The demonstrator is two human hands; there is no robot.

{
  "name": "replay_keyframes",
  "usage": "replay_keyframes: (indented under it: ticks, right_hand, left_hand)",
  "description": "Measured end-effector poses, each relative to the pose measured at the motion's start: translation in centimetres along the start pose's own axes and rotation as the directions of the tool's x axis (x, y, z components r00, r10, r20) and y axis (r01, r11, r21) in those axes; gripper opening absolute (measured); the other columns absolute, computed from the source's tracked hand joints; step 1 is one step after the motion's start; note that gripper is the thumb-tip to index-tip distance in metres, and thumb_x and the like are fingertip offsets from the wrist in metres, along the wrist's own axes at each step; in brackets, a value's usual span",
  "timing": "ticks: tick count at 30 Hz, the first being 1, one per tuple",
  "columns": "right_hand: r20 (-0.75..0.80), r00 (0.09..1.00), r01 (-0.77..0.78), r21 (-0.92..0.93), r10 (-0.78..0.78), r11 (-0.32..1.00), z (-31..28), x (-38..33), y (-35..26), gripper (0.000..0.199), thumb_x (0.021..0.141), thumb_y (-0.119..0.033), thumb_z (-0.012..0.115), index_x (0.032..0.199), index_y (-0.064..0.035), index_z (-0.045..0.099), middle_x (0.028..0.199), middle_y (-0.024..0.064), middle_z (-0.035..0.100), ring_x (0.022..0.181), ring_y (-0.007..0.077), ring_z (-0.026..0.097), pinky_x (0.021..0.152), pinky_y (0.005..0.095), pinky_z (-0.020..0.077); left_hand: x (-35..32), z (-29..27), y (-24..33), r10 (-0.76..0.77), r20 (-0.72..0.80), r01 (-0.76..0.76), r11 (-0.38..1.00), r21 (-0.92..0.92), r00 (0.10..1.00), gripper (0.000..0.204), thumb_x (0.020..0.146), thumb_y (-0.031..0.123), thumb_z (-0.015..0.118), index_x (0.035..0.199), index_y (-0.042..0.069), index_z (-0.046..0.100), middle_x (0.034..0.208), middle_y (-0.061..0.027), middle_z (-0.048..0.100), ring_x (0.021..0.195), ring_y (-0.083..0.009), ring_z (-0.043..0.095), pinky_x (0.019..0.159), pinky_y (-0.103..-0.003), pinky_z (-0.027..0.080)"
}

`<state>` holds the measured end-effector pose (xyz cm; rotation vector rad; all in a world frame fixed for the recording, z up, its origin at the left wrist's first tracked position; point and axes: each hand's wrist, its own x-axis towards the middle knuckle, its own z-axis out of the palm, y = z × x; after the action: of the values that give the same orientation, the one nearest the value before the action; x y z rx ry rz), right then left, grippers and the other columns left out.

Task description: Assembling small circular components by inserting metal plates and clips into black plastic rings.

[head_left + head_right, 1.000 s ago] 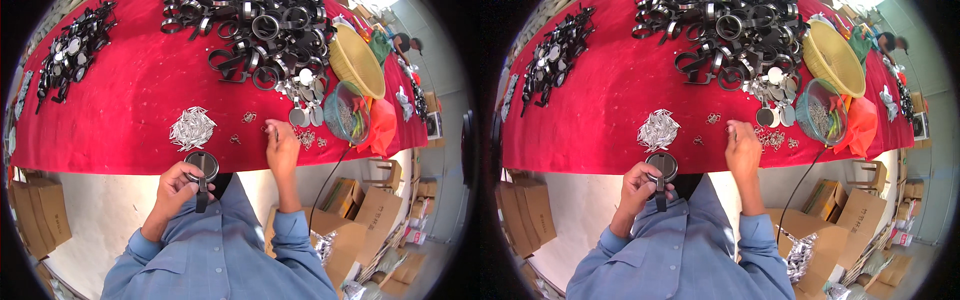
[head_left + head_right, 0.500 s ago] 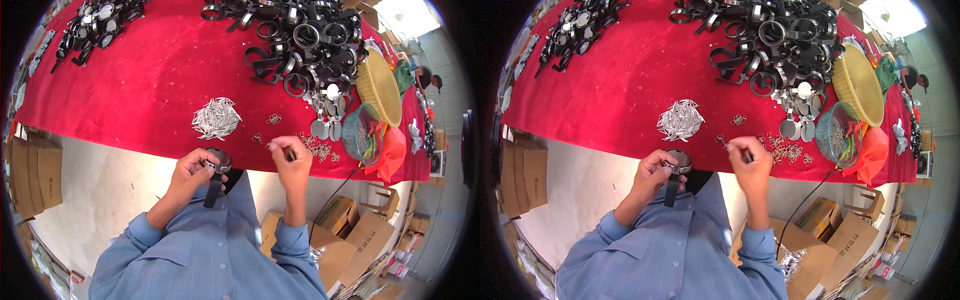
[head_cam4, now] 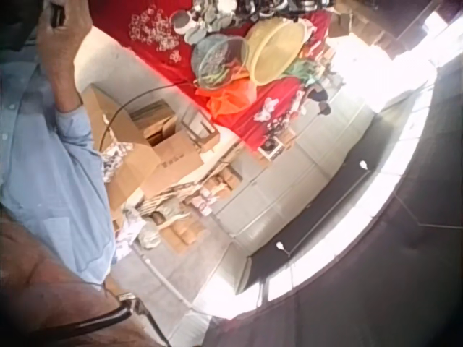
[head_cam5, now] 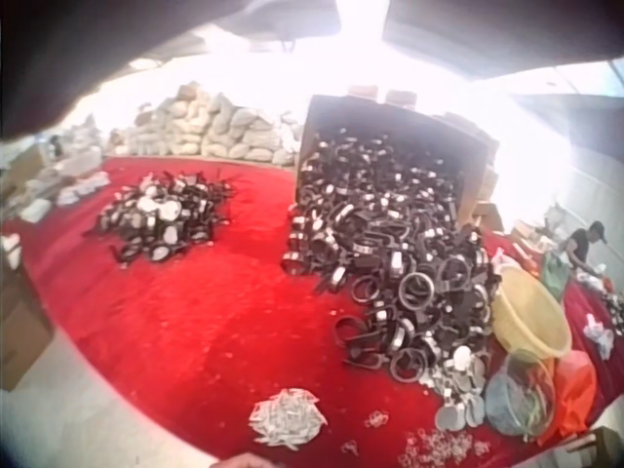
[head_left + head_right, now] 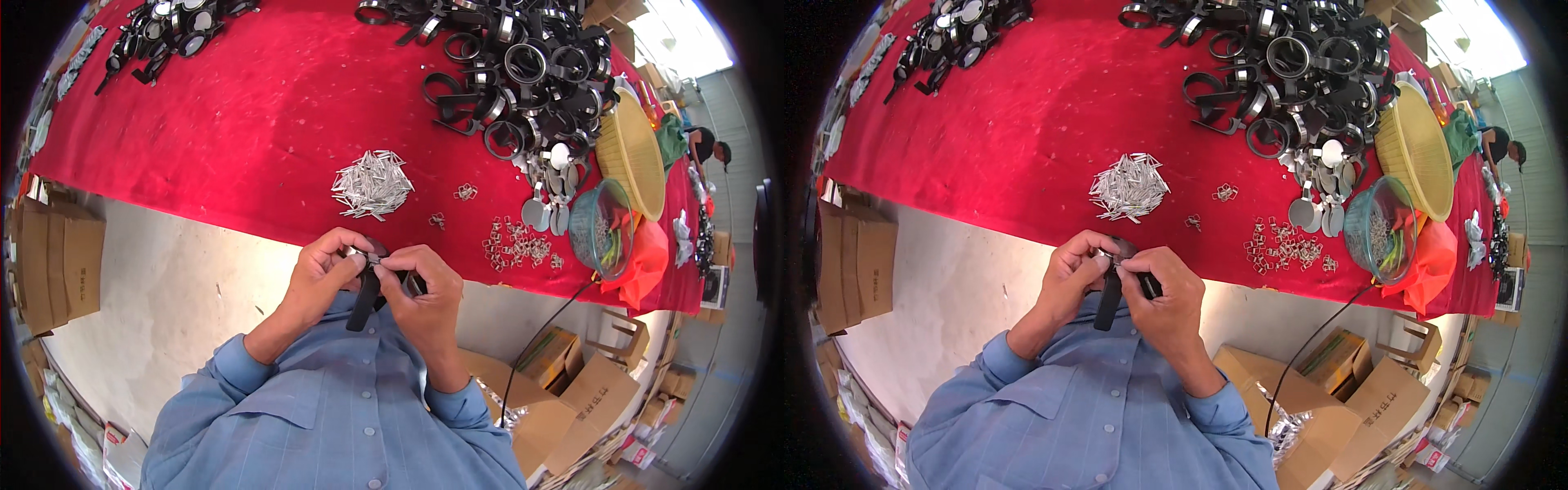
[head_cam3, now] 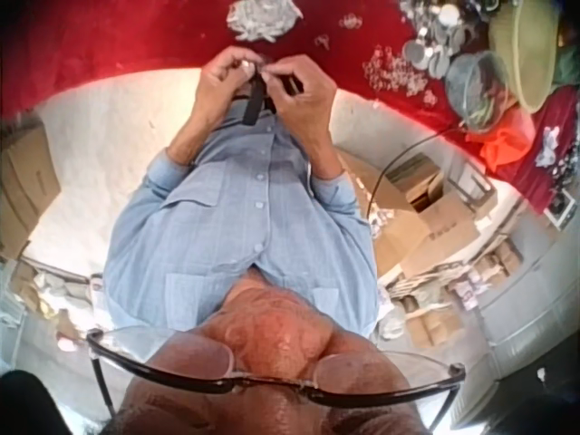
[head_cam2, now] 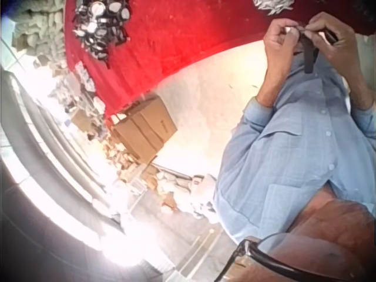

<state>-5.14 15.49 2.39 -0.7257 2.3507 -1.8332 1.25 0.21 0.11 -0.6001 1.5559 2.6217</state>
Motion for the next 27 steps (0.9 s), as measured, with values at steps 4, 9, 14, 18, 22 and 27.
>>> replay_keyframes:
  ticks: [4, 9, 14, 18, 22, 27]
  right_hand:
    - [0.095, 0.989, -0.125, 0.099, 0.115, 0.987, -0.2, 0.1, 0.0, 0.011, 0.081, 0.006, 0.073, 0.090, 0.0011, 0.069, 0.084, 0.0092, 0.069, 0.070, 0.0129, 0.065, 0.059, 0.0247, 0.0491]
    - [0.055, 0.998, -0.006, -0.176, 0.016, 0.984, -0.3, 2.7, 1.1, 0.011, 0.082, 0.002, 0.071, 0.092, -0.0008, 0.068, 0.085, 0.0131, 0.068, 0.076, 0.0290, 0.069, 0.067, 0.0343, 0.0529]
    - [0.138, 0.988, 0.120, -0.389, -0.071, 0.913, 1.8, 4.6, 4.8, 0.012, 0.084, -0.003, 0.072, 0.096, -0.0037, 0.069, 0.090, 0.0117, 0.068, 0.077, 0.0292, 0.067, 0.066, 0.0361, 0.0516]
    - [0.284, 0.959, 0.152, -0.561, 0.016, 0.814, 3.0, 5.2, 5.2, 0.013, 0.084, -0.010, 0.074, 0.094, -0.0084, 0.066, 0.091, 0.0093, 0.062, 0.077, 0.0319, 0.066, 0.066, 0.0419, 0.0524]
    - [0.354, 0.935, 0.212, -0.632, 0.035, 0.746, 3.2, 5.7, 4.9, 0.014, 0.084, -0.013, 0.074, 0.092, -0.0087, 0.064, 0.091, 0.0093, 0.058, 0.077, 0.0326, 0.066, 0.065, 0.0435, 0.0529]
    - [0.442, 0.890, 0.292, -0.735, 0.107, 0.612, 3.7, 6.1, 4.9, 0.014, 0.085, -0.013, 0.071, 0.093, -0.0071, 0.062, 0.093, 0.0126, 0.058, 0.078, 0.0343, 0.066, 0.065, 0.0447, 0.0534]
  left_hand:
    - [-0.1, -0.9, 0.0, 0.014, 0.015, -0.015, 0.999, 0.037, 1.000, 0.018, 0.098, 0.011, 0.057, 0.115, 0.005, 0.061, 0.090, 0.0001, 0.061, 0.072, -0.0033, 0.055, 0.061, -0.019, 0.044]
    - [-0.8, -1.7, 1.4, -0.057, 0.035, 0.062, 0.983, -0.175, 0.998, 0.021, 0.097, 0.004, 0.052, 0.117, 0.000, 0.057, 0.106, -0.0161, 0.067, 0.093, -0.0256, 0.074, 0.082, -0.041, 0.065]
    - [-1.1, -3.1, 1.8, -0.002, -0.012, 0.001, 0.993, -0.117, 1.000, 0.022, 0.097, 0.012, 0.052, 0.117, 0.002, 0.055, 0.114, -0.0201, 0.067, 0.091, -0.0257, 0.074, 0.078, -0.039, 0.065]
    - [-1.3, -3.9, 2.4, 0.020, -0.068, -0.033, 0.981, -0.190, 0.998, 0.020, 0.096, 0.004, 0.051, 0.115, 0.000, 0.056, 0.109, -0.0179, 0.067, 0.092, -0.0270, 0.074, 0.080, -0.040, 0.065]
    - [-1.2, -4.5, 2.7, 0.020, -0.074, -0.036, 0.975, -0.220, 0.997, 0.020, 0.096, 0.003, 0.051, 0.116, 0.000, 0.056, 0.110, -0.0180, 0.067, 0.091, -0.0274, 0.074, 0.080, -0.040, 0.065]
    - [-1.1, -4.6, 2.7, 0.034, -0.049, -0.043, 0.979, -0.197, 0.998, 0.022, 0.095, 0.001, 0.052, 0.116, 0.000, 0.055, 0.111, -0.0183, 0.067, 0.092, -0.0268, 0.074, 0.080, -0.039, 0.065]
